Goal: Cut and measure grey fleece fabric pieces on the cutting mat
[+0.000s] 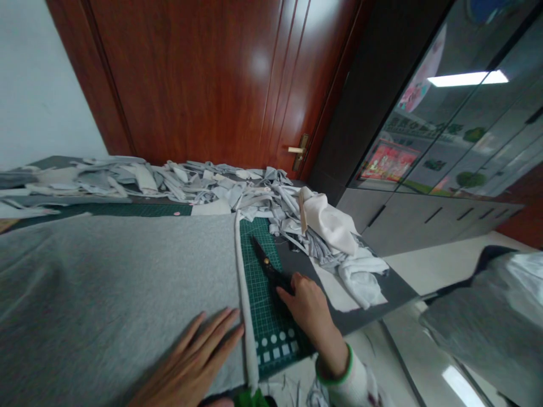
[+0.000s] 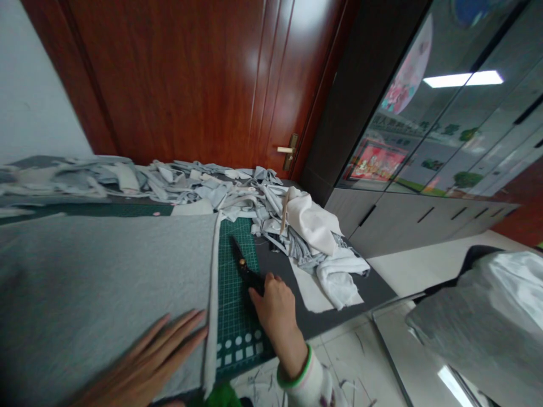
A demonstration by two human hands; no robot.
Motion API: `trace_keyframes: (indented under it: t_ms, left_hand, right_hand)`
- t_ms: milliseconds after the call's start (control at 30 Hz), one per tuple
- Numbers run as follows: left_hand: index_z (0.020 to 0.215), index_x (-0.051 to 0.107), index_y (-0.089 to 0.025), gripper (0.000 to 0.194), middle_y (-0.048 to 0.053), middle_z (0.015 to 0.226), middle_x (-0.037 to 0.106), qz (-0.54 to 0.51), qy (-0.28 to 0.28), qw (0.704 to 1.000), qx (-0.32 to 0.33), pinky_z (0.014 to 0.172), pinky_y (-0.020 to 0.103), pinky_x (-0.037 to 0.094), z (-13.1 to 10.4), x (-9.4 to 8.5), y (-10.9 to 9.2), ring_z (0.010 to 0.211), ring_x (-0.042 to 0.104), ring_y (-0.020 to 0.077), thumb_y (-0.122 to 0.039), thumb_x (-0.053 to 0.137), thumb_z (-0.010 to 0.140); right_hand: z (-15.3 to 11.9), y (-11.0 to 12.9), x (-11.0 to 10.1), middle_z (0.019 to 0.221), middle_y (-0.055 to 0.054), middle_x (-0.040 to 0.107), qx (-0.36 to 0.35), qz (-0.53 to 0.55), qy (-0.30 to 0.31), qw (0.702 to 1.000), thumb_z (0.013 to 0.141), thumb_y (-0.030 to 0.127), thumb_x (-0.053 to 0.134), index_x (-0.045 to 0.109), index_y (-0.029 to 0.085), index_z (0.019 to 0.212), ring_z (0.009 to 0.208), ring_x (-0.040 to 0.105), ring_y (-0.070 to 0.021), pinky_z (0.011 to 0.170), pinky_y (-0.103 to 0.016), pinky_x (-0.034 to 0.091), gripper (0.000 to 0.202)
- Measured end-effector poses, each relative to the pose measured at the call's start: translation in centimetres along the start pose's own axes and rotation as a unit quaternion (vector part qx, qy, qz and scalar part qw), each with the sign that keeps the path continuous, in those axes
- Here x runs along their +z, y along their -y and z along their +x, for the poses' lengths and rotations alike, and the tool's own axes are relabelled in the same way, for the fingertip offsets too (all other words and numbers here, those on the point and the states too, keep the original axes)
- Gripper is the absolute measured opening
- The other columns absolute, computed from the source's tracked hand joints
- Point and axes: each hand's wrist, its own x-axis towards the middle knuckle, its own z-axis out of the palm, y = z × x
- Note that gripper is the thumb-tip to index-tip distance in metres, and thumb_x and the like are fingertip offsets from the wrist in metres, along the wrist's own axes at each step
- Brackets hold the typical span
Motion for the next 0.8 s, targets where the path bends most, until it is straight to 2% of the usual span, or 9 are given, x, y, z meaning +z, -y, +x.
trace_keyframes:
  t_ms: [100, 167, 267, 333, 433, 500, 667, 800]
  left_hand:
    - [0.155, 0.024, -0.031, 0.082, 0.003, 0.155, 0.04, 0.011, 0.002, 1.0, 0.022, 0.096, 0.04, 0.054, 0.8, -0.9, -0.7, 0.131, 0.051, 0.0294, -0.05, 0.064, 0.086]
    - [0.154, 0.025, -0.035, 0.081, 0.003, 0.155, 0.041, 0.015, -0.009, 1.0, 0.025, 0.098, 0.042, 0.051, 1.3, -1.4, -1.0, 0.129, 0.052, 0.0289, -0.051, 0.064, 0.085]
    - [0.151, 0.033, -0.037, 0.075, 0.004, 0.151, 0.047, 0.049, -0.047, 0.997, 0.028, 0.103, 0.043, 0.045, 1.7, -1.1, -1.6, 0.129, 0.051, 0.0275, -0.053, 0.064, 0.085]
    - [0.146, 0.042, -0.036, 0.068, 0.004, 0.148, 0.05, 0.074, -0.071, 0.994, 0.024, 0.111, 0.043, 0.034, 1.8, -0.4, -2.1, 0.133, 0.047, 0.0262, -0.053, 0.064, 0.084]
    - [0.136, 0.053, -0.033, 0.056, 0.006, 0.147, 0.051, 0.077, -0.079, 0.994, 0.005, 0.12, 0.043, 0.01, 1.9, 0.7, -3.1, 0.139, 0.039, 0.0257, -0.046, 0.064, 0.083]
    - [0.133, 0.055, -0.03, 0.052, 0.008, 0.148, 0.049, 0.068, -0.073, 0.995, -0.01, 0.12, 0.043, 0.003, 1.9, 1.1, -3.9, 0.141, 0.037, 0.0262, -0.038, 0.064, 0.082]
    - [0.139, 0.05, -0.03, 0.056, 0.006, 0.148, 0.05, 0.048, -0.066, 0.996, -0.028, 0.121, 0.043, 0.003, 1.9, 1.0, -5.4, 0.142, 0.035, 0.0256, -0.03, 0.058, 0.083]
    - [0.142, 0.046, -0.031, 0.057, 0.004, 0.147, 0.051, 0.039, -0.076, 0.996, -0.027, 0.12, 0.039, 0.009, 1.8, 0.4, -5.7, 0.14, 0.039, 0.0242, -0.031, 0.056, 0.085]
  right_hand:
    - [-1.4, 0.0, 0.3, 0.098, -0.011, 0.066, -0.002, 0.012, -0.041, 0.999, 0.092, 0.032, 0.058, 0.062, 0.014, 0.099, 0.088, 0.067, -0.025, 0.071, -0.031, 0.044, 0.019]
    - [-2.7, -0.1, 0.8, 0.098, -0.01, 0.064, -0.029, 0.049, -0.069, 0.996, 0.092, 0.032, 0.058, 0.061, 0.017, 0.095, 0.09, 0.066, -0.0245, 0.075, -0.031, 0.046, 0.016]
    - [-4.8, 0.1, 2.0, 0.089, -0.005, 0.064, -0.122, 0.142, -0.051, 0.981, 0.092, 0.034, 0.057, 0.06, 0.02, 0.091, 0.079, 0.066, -0.0197, 0.071, -0.028, 0.048, 0.014]
    - [-5.9, 0.7, 2.7, 0.086, -0.003, 0.065, -0.156, 0.175, -0.039, 0.971, 0.091, 0.036, 0.059, 0.06, 0.021, 0.092, 0.074, 0.065, -0.0182, 0.066, -0.027, 0.048, 0.015]
    - [-6.6, 2.0, 3.2, 0.092, -0.006, 0.067, -0.135, 0.131, -0.053, 0.981, 0.087, 0.032, 0.064, 0.061, 0.02, 0.092, 0.084, 0.067, -0.0227, 0.072, -0.03, 0.05, 0.014]
    - [-6.6, 2.8, 3.0, 0.097, -0.009, 0.068, -0.106, 0.089, -0.038, 0.99, 0.086, 0.027, 0.064, 0.06, 0.018, 0.095, 0.091, 0.068, -0.0254, 0.076, -0.032, 0.051, 0.013]
    - [-6.3, 4.0, 1.5, 0.101, -0.01, 0.072, -0.058, 0.038, 0.036, 0.997, 0.094, 0.02, 0.051, 0.059, 0.016, 0.104, 0.097, 0.07, -0.0259, 0.077, -0.031, 0.049, 0.013]
    - [-6.3, 4.1, 1.0, 0.103, -0.009, 0.071, -0.042, 0.026, 0.052, 0.997, 0.094, 0.011, 0.044, 0.057, 0.017, 0.106, 0.096, 0.071, -0.0239, 0.075, -0.029, 0.047, 0.018]
